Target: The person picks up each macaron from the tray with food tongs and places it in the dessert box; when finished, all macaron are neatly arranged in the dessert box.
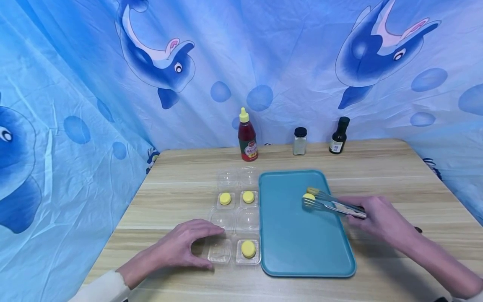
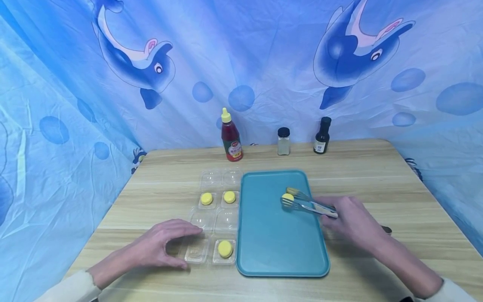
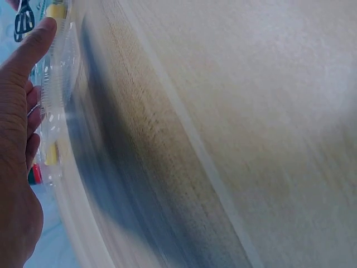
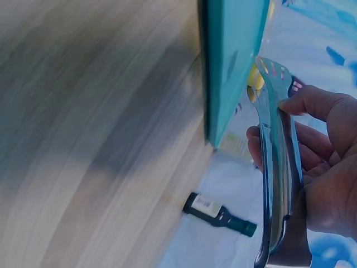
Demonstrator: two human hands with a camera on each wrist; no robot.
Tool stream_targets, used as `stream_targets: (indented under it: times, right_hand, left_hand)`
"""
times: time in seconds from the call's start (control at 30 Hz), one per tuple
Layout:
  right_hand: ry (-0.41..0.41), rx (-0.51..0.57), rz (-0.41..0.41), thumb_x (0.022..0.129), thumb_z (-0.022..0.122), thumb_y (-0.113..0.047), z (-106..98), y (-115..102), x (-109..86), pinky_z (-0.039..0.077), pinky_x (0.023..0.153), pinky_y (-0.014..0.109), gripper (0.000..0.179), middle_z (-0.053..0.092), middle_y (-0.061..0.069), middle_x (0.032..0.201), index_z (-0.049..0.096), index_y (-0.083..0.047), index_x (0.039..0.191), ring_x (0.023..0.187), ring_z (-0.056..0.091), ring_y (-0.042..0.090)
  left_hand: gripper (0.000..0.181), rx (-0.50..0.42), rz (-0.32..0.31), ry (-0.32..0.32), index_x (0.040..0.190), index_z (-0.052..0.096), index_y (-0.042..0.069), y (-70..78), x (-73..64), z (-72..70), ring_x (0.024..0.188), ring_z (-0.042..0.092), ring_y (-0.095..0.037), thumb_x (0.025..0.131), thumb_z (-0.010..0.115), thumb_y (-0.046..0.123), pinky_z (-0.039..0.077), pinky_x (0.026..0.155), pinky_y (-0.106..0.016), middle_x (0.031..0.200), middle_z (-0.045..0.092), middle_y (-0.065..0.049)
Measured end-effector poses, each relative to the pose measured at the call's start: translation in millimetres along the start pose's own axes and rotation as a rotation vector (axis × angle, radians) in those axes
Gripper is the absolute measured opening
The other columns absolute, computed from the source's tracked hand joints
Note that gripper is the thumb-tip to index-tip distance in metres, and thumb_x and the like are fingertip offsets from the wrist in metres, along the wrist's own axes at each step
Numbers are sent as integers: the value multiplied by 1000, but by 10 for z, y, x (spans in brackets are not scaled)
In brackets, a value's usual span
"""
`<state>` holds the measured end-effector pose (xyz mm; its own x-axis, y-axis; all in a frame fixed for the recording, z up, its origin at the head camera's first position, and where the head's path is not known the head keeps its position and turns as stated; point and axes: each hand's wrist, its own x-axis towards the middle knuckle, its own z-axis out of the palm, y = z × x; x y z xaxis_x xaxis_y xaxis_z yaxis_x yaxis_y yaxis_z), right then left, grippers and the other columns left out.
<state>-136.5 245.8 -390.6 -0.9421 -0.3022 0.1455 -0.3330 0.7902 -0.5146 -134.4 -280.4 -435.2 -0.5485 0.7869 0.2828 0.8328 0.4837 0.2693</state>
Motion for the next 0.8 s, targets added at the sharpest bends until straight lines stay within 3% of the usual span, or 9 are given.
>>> stream_targets:
  times: [0.27,0.57,0.8]
  right_hand:
    - [-45,80,-39,85,79,7,56,-269,52,38,43,22,52,75,19,117,73,-5,136,50,45,7]
    - [-131,132,-47,88,79,5,154,-521,126,44,43,23,52,73,20,127,72,-8,138,58,57,8]
    - [-157,163,-115,89,80,3,257,-725,175,48,45,24,50,72,15,133,73,-10,136,84,66,11]
  left_hand:
    - [81,-12,-47,-16,143,68,20,28,4,-14,128,63,-10,76,92,60,55,108,-41,140,66,15]
    - [81,2,-15,9,141,68,18,31,2,1,123,66,-15,75,92,59,57,104,-46,137,69,10]
    - [81,2,-15,17,140,69,18,39,1,-5,122,67,-15,75,92,59,58,103,-46,136,70,10]
